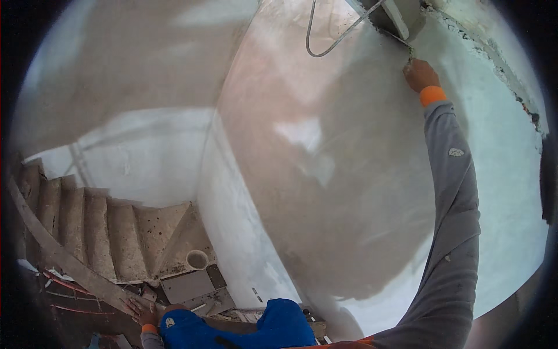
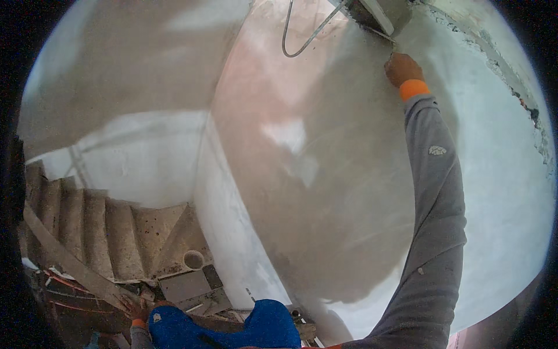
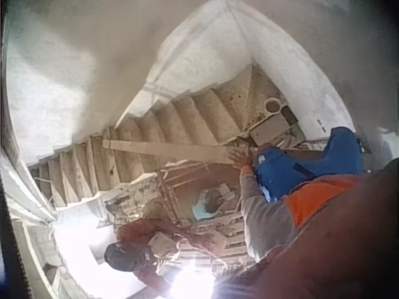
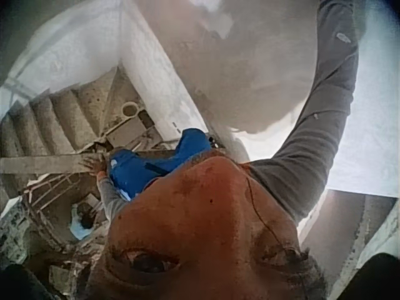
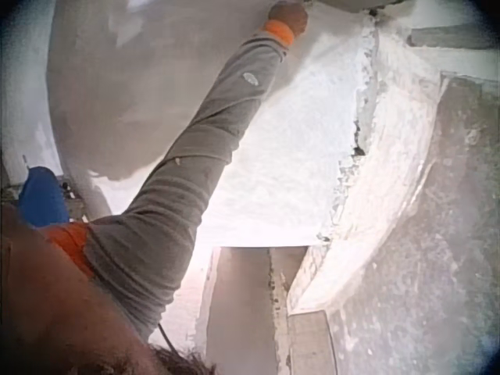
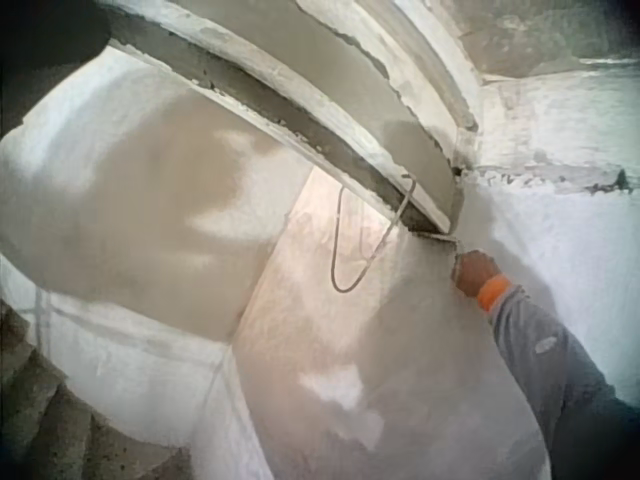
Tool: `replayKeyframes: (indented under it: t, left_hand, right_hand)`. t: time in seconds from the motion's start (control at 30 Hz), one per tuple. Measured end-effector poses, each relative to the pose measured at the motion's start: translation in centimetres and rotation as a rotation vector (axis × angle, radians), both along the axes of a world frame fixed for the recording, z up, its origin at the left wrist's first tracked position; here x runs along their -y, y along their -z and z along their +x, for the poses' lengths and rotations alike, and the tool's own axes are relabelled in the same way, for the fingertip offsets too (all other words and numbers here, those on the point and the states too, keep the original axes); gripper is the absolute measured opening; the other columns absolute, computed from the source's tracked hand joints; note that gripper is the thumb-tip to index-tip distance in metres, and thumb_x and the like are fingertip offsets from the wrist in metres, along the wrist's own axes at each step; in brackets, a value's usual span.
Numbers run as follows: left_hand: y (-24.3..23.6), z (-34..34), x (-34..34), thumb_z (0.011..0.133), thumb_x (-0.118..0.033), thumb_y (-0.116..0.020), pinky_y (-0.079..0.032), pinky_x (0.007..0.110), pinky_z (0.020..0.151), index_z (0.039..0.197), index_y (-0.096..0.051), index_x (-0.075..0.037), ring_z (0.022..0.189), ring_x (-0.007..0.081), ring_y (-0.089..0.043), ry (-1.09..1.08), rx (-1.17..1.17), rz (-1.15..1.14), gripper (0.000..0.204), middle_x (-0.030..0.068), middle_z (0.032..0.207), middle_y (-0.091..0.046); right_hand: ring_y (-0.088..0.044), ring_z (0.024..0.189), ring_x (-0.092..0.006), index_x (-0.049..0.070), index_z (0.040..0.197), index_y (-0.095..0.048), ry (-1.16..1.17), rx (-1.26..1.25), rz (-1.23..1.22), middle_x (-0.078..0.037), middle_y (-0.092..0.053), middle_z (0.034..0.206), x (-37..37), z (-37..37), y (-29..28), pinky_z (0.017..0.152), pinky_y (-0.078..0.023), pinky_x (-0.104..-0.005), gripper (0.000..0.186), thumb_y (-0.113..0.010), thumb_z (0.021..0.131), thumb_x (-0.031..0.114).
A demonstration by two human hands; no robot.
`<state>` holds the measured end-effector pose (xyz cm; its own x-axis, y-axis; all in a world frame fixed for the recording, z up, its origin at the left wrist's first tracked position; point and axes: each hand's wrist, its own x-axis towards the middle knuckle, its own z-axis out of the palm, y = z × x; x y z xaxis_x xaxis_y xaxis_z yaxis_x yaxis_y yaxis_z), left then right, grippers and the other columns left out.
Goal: The person mixes mortar in a bucket with a trowel and applies the mortar onto the wall and ceiling corner using the trowel.
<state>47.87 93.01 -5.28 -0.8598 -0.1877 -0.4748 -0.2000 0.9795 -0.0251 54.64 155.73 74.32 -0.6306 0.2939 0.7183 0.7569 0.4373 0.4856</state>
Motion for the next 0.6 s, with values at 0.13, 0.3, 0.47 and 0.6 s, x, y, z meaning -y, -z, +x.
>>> replayKeyframes:
  t: [0.13, 0.3, 0.47, 0.6]
  left_hand:
    - [-1.4, 0.1, -0.5, 0.081, -0.069, -0.027, -0.019, 0.055, 0.102, 0.142, 0.002, -0.014, 0.135, 0.0316, 0.008, -0.005, -0.004, 0.006, 0.087, 0.0052, 0.148, 0.012]
    - [0.0, 0.2, 0.3, 0.081, -0.067, -0.03, -0.018, 0.056, 0.103, 0.142, 0.004, -0.014, 0.136, 0.0303, 0.008, 0.022, -0.083, 0.016, 0.088, 0.0051, 0.147, 0.014]
    - [-0.6, -0.2, -0.3, 0.083, -0.063, -0.032, -0.019, 0.056, 0.102, 0.142, 0.005, -0.014, 0.136, 0.031, 0.006, 0.008, -0.036, 0.056, 0.085, 0.0064, 0.147, 0.013]
    - [0.5, -0.3, 0.2, 0.084, -0.062, -0.033, -0.021, 0.057, 0.101, 0.142, 0.005, -0.014, 0.136, 0.0316, 0.006, 0.009, 0.016, 0.02, 0.084, 0.0064, 0.147, 0.013]
  right_hand:
    - [-0.056, 0.088, -0.0409, 0.002, 0.093, -0.056, -0.073, 0.007, -0.008, -0.023, -0.06, 0.093, 1.8, 0.6, -0.4, 0.077, -0.044, -0.047, 0.033, -0.046, 0.084, 0.032]
    - [-0.056, 0.09, -0.0408, 0.0, 0.091, -0.059, -0.104, 0.005, -0.004, -0.023, -0.06, 0.093, 2.1, 1.6, -0.9, 0.08, -0.044, -0.0465, 0.036, -0.044, 0.084, 0.032]
    - [-0.056, 0.088, -0.0407, -0.002, 0.096, -0.057, -0.168, 0.004, -0.035, -0.024, -0.06, 0.093, 2.7, 3.2, -1.2, 0.078, -0.044, -0.0468, 0.039, -0.045, 0.085, 0.033]
    - [-0.056, 0.089, -0.04, -0.003, 0.104, -0.055, -0.344, -0.005, 0.053, -0.024, -0.059, 0.093, 4.0, 4.8, 1.8, 0.079, -0.044, -0.0454, 0.041, -0.044, 0.086, 0.033]
